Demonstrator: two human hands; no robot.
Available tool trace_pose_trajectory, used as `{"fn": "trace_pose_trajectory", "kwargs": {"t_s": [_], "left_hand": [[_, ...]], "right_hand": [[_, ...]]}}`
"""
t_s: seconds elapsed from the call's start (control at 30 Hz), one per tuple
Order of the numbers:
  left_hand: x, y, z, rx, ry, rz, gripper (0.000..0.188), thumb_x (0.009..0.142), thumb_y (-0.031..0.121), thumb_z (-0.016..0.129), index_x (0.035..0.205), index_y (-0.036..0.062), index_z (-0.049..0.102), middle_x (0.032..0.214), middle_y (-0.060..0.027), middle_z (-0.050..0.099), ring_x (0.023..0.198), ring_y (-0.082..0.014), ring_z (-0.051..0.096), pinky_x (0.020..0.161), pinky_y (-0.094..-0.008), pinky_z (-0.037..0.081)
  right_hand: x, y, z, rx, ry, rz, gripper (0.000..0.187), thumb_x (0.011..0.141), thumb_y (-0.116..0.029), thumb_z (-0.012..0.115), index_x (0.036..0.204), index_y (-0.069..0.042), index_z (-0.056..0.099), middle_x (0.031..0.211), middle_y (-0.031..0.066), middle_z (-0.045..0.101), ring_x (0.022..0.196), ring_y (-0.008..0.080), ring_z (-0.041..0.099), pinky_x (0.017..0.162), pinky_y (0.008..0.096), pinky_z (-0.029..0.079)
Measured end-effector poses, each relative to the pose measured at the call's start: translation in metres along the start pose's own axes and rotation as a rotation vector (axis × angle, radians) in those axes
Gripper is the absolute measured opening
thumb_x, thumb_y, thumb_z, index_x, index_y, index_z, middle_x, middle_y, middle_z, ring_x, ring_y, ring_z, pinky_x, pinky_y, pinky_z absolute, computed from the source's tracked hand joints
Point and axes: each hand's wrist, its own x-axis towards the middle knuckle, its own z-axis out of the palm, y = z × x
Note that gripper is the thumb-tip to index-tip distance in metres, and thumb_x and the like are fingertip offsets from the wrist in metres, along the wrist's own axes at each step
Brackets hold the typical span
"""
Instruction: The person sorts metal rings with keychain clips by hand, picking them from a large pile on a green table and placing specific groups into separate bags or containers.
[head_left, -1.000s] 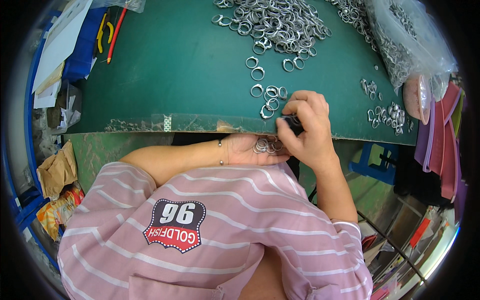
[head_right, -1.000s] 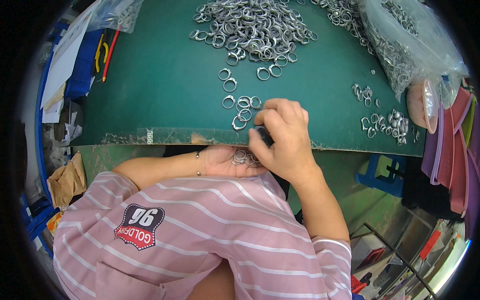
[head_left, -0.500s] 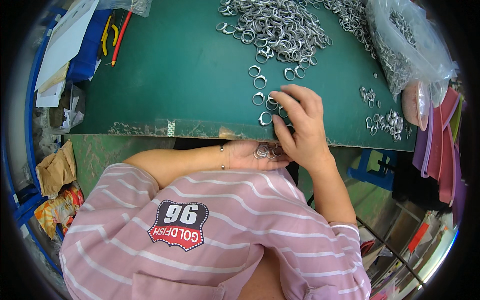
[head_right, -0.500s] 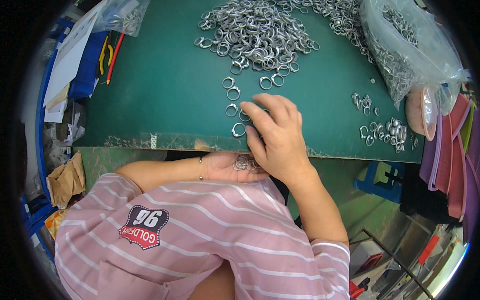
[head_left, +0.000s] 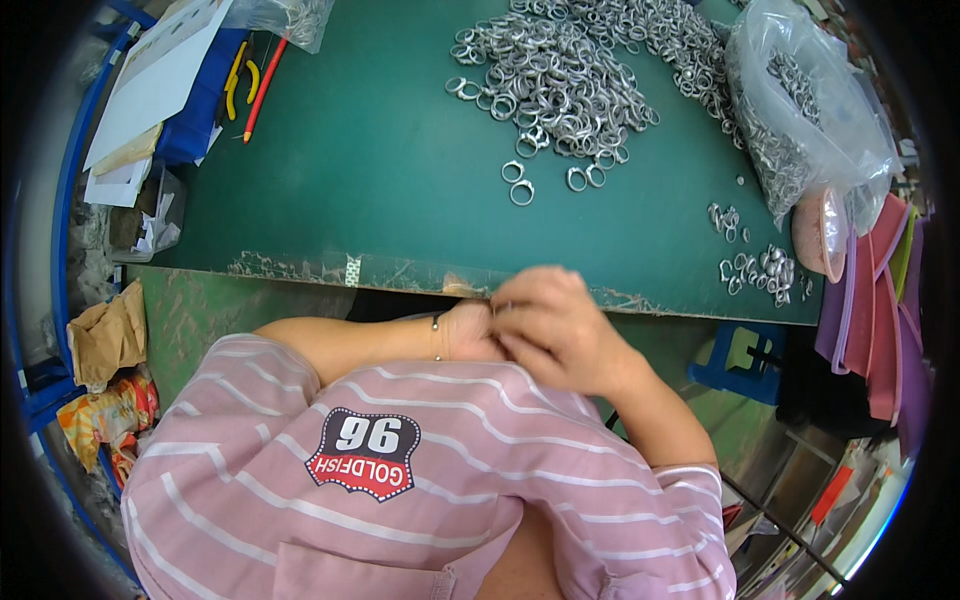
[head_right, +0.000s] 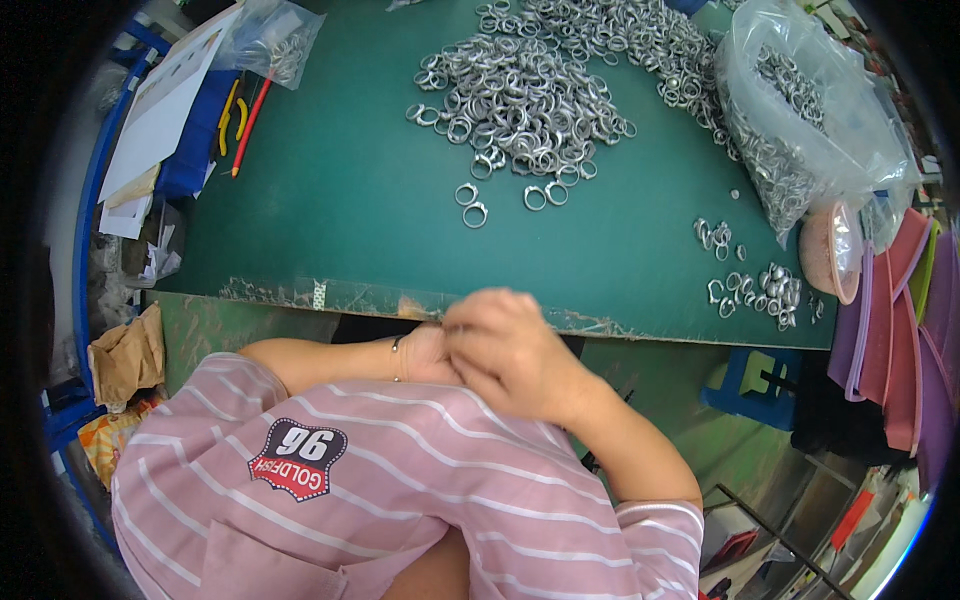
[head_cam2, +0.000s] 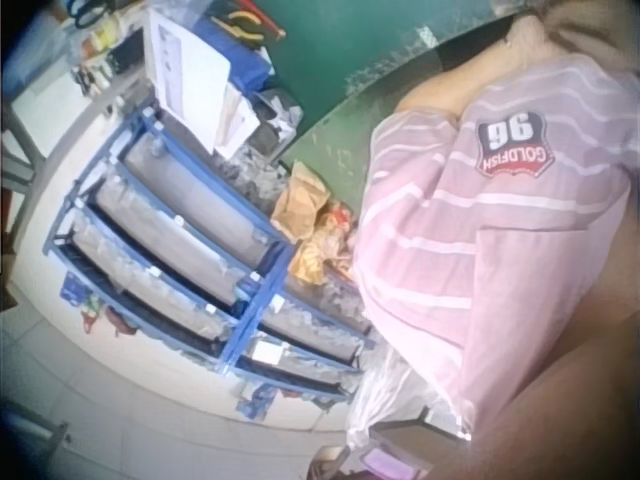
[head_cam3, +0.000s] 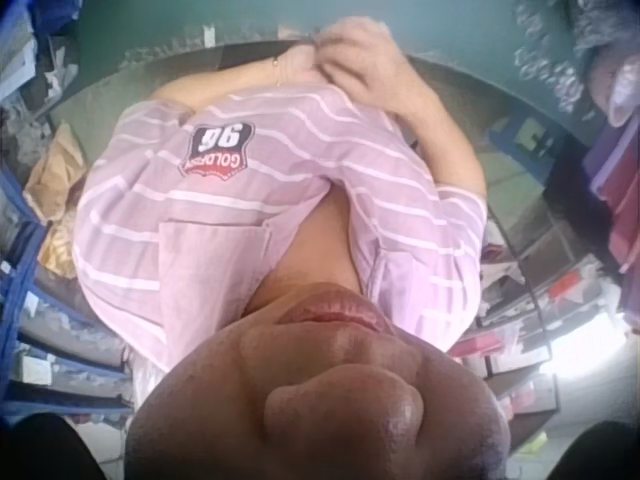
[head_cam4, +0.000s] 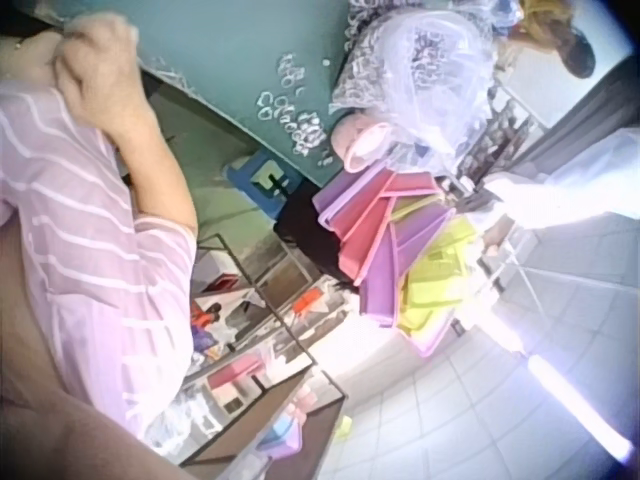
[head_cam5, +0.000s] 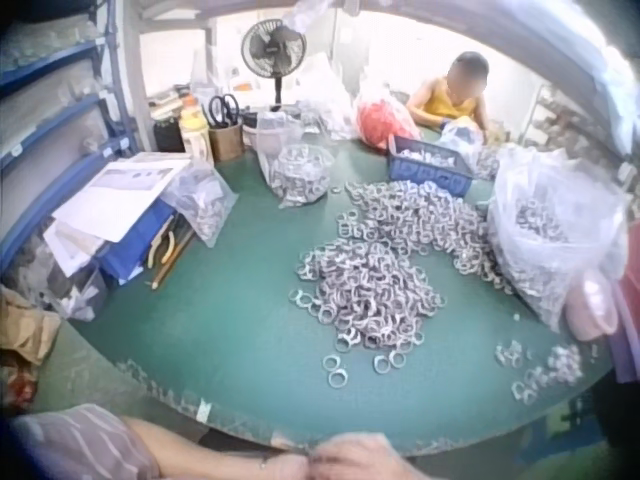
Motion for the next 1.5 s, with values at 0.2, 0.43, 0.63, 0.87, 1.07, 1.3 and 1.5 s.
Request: {"fn": "trace_pose_trajectory", "kwargs": {"t_s": [0.2, 0.43, 0.63, 0.87, 1.07, 1.3, 1.5], "left_hand": [[0.007, 0.001, 0.004, 0.000, 0.022, -0.089, 0.048, 0.102, 0.031, 0.040, 0.138, -0.0011, 0.042, 0.140, -0.0207, 0.047, 0.127, -0.0340, 0.049, 0.107, -0.0475, 0.042], [0.011, 0.001, 0.017, -0.069, 0.299, -0.038, 0.044, 0.102, 0.023, 0.043, 0.136, -0.0054, 0.043, 0.134, -0.0247, 0.051, 0.118, -0.0357, 0.056, 0.102, -0.0454, 0.048], [0.019, 0.003, 0.009, -0.040, 0.261, -0.109, 0.045, 0.102, 0.024, 0.043, 0.137, -0.0044, 0.043, 0.134, -0.0238, 0.051, 0.119, -0.0347, 0.056, 0.103, -0.0437, 0.048], [0.020, 0.006, 0.007, -0.017, 0.223, -0.118, 0.048, 0.103, 0.027, 0.041, 0.141, -0.0027, 0.039, 0.138, -0.0248, 0.048, 0.122, -0.0353, 0.053, 0.104, -0.0440, 0.046], [0.019, 0.005, 0.012, -0.068, 0.244, -0.108, 0.049, 0.103, 0.028, 0.040, 0.141, -0.0040, 0.039, 0.138, -0.0258, 0.048, 0.122, -0.0361, 0.054, 0.105, -0.0442, 0.046], [0.020, 0.004, 0.017, -0.061, 0.260, -0.101, 0.049, 0.103, 0.028, 0.040, 0.140, -0.0042, 0.039, 0.136, -0.0267, 0.048, 0.120, -0.0365, 0.055, 0.105, -0.0442, 0.047], [0.020, 0.004, 0.015, -0.092, 0.250, -0.104, 0.050, 0.104, 0.029, 0.039, 0.140, -0.0045, 0.038, 0.136, -0.0268, 0.048, 0.120, -0.0368, 0.055, 0.105, -0.0443, 0.046]], "right_hand": [[0.045, 0.017, -0.018, -0.265, 0.074, -0.107, 0.025, 0.079, -0.005, 0.067, 0.104, -0.003, 0.066, 0.117, 0.0150, 0.061, 0.113, 0.0349, 0.057, 0.095, 0.0447, 0.046], [0.055, 0.060, -0.048, -0.494, 0.052, 0.027, 0.029, 0.081, -0.011, 0.068, 0.110, -0.009, 0.067, 0.122, 0.0054, 0.061, 0.116, 0.0316, 0.053, 0.095, 0.0428, 0.042], [0.004, 0.038, -0.056, -0.486, 0.265, 0.291, 0.034, 0.083, -0.003, 0.062, 0.117, -0.006, 0.063, 0.124, 0.0107, 0.059, 0.115, 0.0321, 0.052, 0.099, 0.0429, 0.036], [-0.025, 0.030, -0.061, -0.128, 0.506, 0.352, 0.032, 0.092, -0.002, 0.052, 0.123, -0.002, 0.059, 0.124, 0.0104, 0.058, 0.117, 0.0250, 0.052, 0.102, 0.0361, 0.038], [-0.054, 0.032, -0.080, 0.009, 0.521, 0.528, 0.011, 0.084, 0.004, 0.064, 0.094, 0.000, 0.066, 0.098, 0.0084, 0.063, 0.092, 0.0171, 0.059, 0.082, 0.0273, 0.046], [-0.038, 0.034, -0.058, -0.312, 0.306, 0.301, 0.023, 0.076, 0.004, 0.071, 0.097, -0.003, 0.067, 0.096, 0.0100, 0.063, 0.088, 0.0273, 0.058, 0.075, 0.0350, 0.047], [-0.042, 0.035, -0.061, -0.320, 0.293, 0.281, 0.022, 0.075, 0.004, 0.072, 0.095, -0.002, 0.066, 0.095, 0.0099, 0.063, 0.084, 0.0273, 0.059, 0.073, 0.0348, 0.048]]}}
